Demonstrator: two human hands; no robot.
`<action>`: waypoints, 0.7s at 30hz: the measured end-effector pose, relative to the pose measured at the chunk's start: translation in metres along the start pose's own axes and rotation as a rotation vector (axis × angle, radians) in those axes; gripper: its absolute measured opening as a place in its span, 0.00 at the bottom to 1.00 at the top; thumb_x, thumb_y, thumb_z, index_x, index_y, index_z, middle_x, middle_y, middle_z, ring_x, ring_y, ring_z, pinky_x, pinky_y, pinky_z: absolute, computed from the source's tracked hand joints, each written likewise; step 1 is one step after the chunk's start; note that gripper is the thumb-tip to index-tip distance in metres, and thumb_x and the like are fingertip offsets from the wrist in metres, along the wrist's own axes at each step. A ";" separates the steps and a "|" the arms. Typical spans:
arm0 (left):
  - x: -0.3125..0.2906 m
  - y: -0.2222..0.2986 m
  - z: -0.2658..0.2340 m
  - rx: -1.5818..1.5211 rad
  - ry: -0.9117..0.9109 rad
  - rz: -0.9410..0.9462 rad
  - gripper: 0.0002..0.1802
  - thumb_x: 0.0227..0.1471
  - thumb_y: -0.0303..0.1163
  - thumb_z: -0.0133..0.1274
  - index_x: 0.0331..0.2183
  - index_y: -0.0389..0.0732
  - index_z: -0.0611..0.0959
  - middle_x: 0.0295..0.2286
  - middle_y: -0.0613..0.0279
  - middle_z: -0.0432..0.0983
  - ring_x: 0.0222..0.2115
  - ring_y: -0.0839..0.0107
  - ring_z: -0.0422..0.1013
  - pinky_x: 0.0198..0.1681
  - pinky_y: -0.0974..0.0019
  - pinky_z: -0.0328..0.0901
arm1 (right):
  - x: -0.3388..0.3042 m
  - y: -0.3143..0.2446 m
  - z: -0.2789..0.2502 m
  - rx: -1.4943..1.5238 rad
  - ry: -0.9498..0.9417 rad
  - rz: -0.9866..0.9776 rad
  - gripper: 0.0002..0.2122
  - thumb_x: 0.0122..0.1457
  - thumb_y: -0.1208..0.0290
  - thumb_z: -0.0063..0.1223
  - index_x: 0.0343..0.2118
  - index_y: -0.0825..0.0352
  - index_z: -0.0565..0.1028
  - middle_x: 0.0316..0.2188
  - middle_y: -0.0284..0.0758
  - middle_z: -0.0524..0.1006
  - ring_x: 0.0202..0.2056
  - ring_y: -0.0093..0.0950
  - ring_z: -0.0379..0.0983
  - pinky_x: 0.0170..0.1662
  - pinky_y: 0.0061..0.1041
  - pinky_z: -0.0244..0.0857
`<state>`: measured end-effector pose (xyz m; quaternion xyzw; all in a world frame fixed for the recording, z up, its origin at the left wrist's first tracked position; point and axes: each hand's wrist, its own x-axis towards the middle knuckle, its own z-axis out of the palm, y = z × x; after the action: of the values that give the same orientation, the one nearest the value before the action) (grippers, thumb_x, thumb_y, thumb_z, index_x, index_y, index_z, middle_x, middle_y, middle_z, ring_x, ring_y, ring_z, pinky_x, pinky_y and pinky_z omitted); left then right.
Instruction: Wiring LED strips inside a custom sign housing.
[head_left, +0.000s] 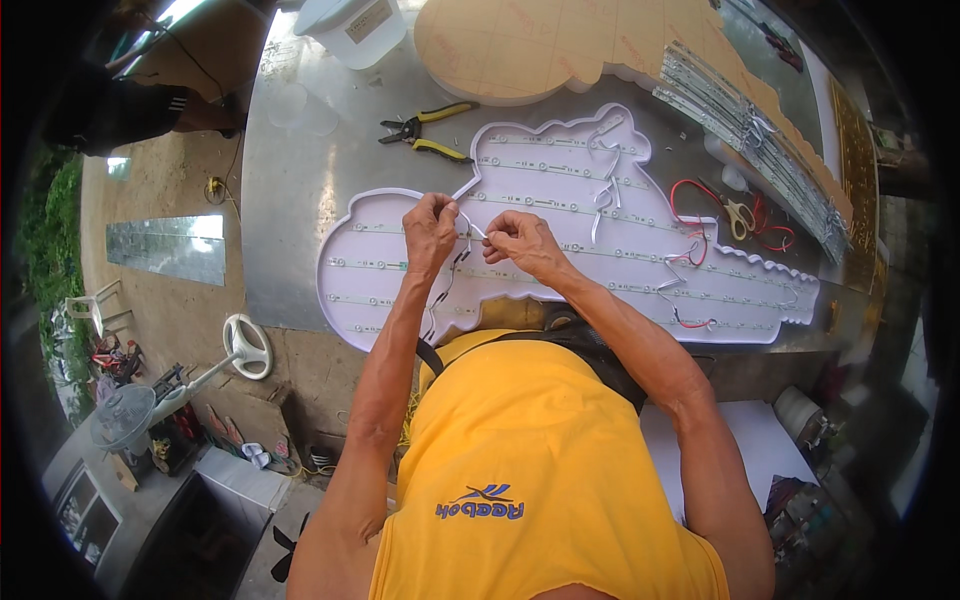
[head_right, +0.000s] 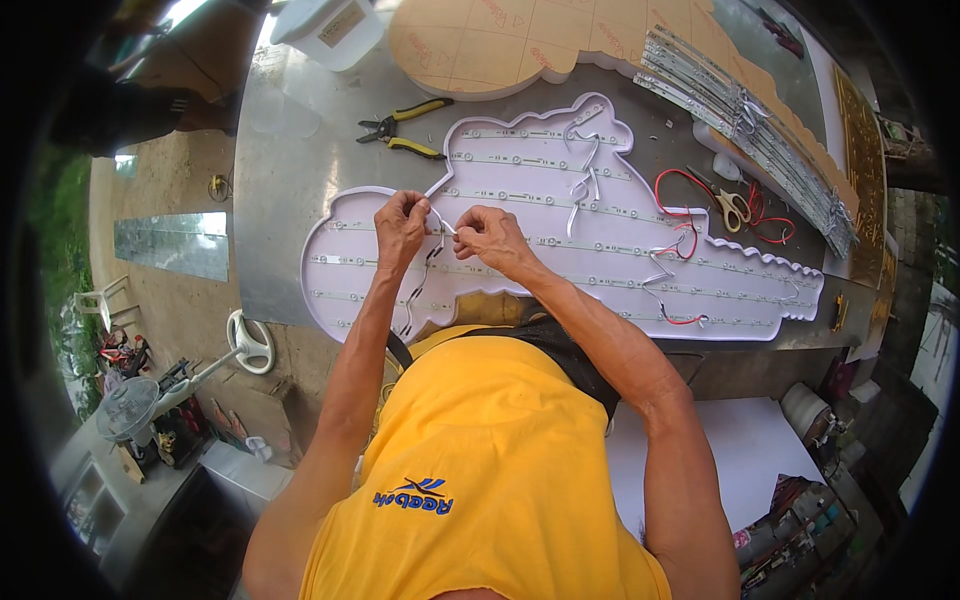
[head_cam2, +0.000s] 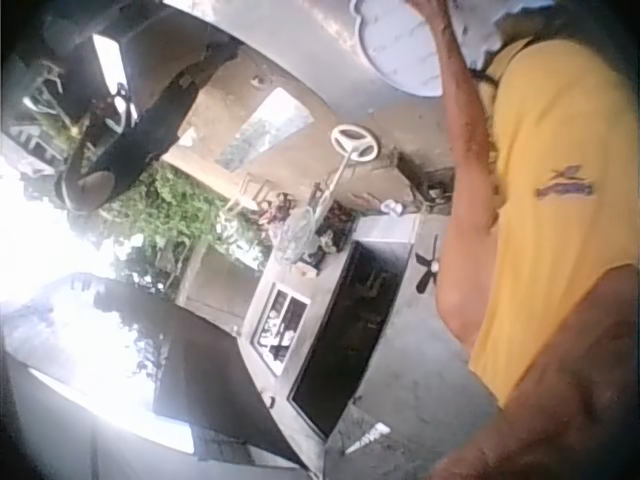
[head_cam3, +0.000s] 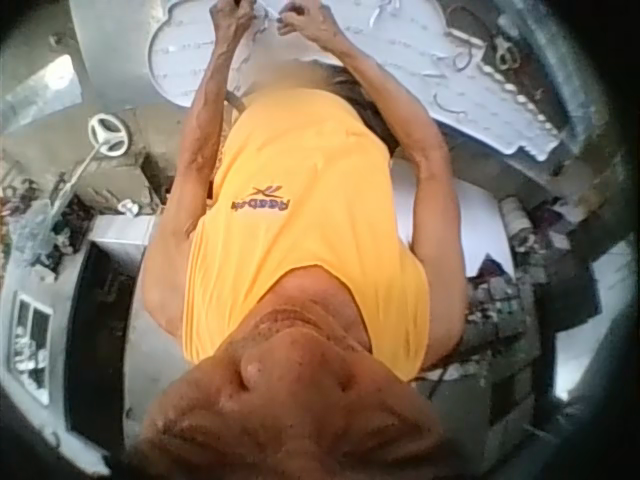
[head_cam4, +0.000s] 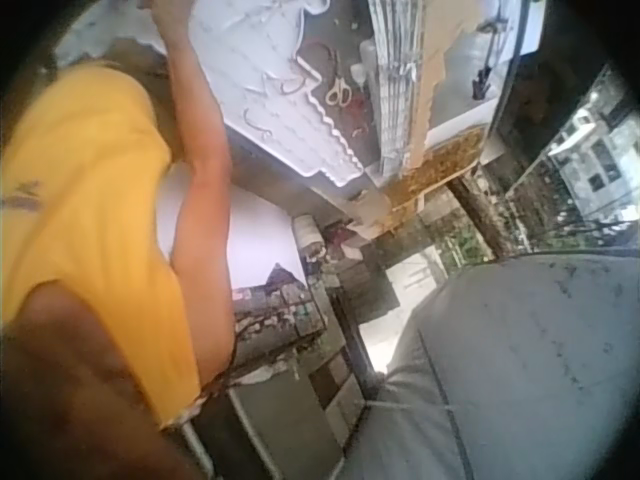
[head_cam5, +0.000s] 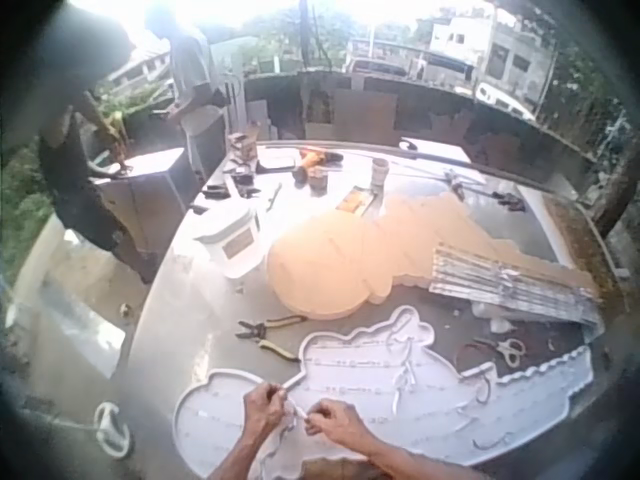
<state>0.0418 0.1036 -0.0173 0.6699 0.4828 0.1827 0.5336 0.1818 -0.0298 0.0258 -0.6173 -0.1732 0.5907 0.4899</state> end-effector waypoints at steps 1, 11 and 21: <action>0.000 -0.002 0.000 0.000 -0.001 0.000 0.07 0.55 0.27 0.56 0.32 0.31 0.82 0.21 0.60 0.78 0.21 0.74 0.72 0.28 0.69 0.69 | -0.002 -0.001 0.000 -0.048 -0.008 0.004 0.09 0.60 0.75 0.50 0.36 0.78 0.76 0.31 0.42 0.80 0.31 0.28 0.81 0.37 0.24 0.80; 0.002 0.001 -0.008 0.121 0.001 0.216 0.06 0.55 0.24 0.56 0.36 0.34 0.82 0.26 0.61 0.78 0.25 0.75 0.73 0.27 0.69 0.69 | -0.013 0.004 -0.008 -0.043 0.019 -0.005 0.08 0.63 0.75 0.51 0.38 0.76 0.75 0.32 0.39 0.80 0.31 0.26 0.80 0.37 0.24 0.79; -0.031 0.089 0.040 0.032 -0.500 0.596 0.16 0.47 0.15 0.60 0.39 0.39 0.82 0.36 0.61 0.80 0.26 0.72 0.73 0.27 0.71 0.67 | -0.088 0.010 -0.114 -0.861 0.563 -0.507 0.12 0.56 0.83 0.53 0.43 0.65 0.79 0.37 0.37 0.77 0.31 0.30 0.77 0.34 0.27 0.71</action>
<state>0.0984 0.0591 0.0561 0.8129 0.1247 0.1531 0.5479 0.2595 -0.1501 0.0464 -0.8339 -0.4035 0.1436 0.3481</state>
